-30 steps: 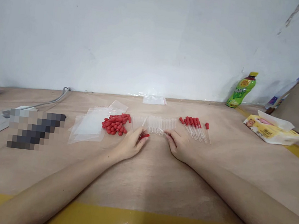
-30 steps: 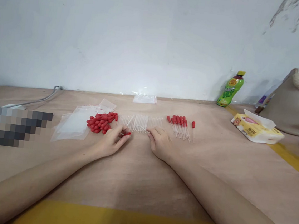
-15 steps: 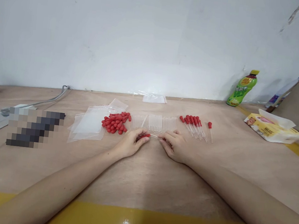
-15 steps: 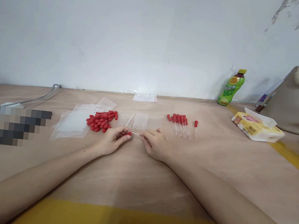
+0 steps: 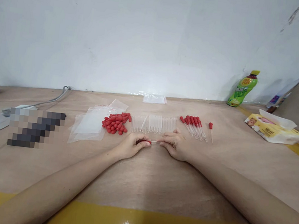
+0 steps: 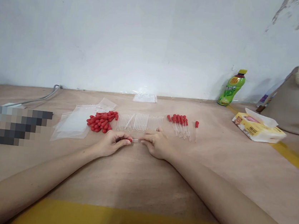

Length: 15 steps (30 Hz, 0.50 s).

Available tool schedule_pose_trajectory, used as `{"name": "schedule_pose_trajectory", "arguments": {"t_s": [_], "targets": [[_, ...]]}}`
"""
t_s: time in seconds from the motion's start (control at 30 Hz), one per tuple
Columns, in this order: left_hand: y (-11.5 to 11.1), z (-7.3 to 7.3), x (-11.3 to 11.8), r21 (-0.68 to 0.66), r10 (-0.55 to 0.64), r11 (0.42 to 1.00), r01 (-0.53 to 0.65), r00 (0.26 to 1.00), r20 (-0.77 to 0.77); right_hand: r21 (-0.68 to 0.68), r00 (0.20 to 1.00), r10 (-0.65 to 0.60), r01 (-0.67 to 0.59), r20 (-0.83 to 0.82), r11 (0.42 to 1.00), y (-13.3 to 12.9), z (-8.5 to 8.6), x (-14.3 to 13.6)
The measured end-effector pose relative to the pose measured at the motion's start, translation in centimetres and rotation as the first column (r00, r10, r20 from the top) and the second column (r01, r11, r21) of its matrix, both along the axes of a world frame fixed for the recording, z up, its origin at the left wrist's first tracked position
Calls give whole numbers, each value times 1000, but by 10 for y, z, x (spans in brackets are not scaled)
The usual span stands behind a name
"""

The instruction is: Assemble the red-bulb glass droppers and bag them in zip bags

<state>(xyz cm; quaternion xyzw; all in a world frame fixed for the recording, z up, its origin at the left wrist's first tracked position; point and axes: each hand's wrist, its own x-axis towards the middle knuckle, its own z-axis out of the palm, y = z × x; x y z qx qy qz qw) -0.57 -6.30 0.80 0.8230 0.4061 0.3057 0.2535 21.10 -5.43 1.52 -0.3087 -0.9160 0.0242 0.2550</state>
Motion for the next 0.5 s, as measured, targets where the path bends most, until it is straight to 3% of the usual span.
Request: {"name": "schedule_pose_trajectory", "arguments": {"t_s": [0.13, 0.33, 0.5], "targets": [[0, -1, 1, 47, 57, 997, -56, 998, -21, 141, 999, -40, 40, 0, 989, -3, -7, -4], [4, -4, -1, 79, 110, 990, -116, 991, 78, -13, 981, -154, 154, -121, 988, -7, -2, -7], [3, -2, -1, 49, 78, 996, -80, 996, 50, 5, 986, -71, 73, -151, 997, -4, -6, -6]]}}
